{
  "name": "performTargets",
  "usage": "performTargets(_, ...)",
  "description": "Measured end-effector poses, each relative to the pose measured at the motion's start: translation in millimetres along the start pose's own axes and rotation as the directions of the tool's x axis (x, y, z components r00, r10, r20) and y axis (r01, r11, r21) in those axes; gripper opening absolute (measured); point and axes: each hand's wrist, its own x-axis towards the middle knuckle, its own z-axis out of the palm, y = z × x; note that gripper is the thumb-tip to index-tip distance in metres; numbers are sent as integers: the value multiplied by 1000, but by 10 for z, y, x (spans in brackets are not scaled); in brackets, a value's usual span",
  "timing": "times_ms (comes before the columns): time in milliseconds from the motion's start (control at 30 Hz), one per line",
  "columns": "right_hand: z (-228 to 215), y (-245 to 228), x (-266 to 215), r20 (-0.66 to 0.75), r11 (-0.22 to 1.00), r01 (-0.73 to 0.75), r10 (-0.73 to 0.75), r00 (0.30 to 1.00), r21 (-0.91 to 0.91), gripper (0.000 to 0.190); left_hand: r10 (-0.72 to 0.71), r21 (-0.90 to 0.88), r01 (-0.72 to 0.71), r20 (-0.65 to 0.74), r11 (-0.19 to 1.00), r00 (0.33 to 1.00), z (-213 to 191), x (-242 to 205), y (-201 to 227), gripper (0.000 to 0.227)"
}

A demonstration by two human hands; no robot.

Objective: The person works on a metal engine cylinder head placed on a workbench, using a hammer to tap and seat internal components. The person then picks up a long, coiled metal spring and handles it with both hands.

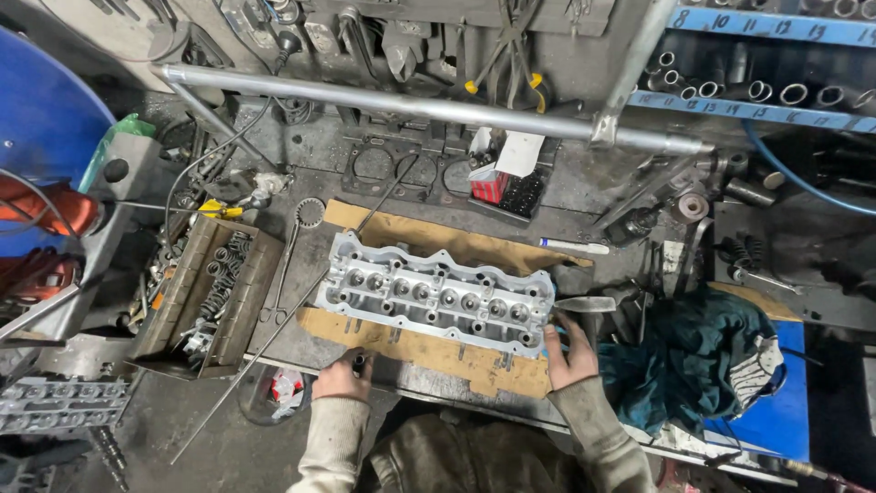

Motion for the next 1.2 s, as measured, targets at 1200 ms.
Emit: performTargets(1200, 613, -160, 727, -340, 798, -462, 343, 876, -386, 54, 225, -412, -322, -267, 852, 937, -1092, 360, -52, 60)
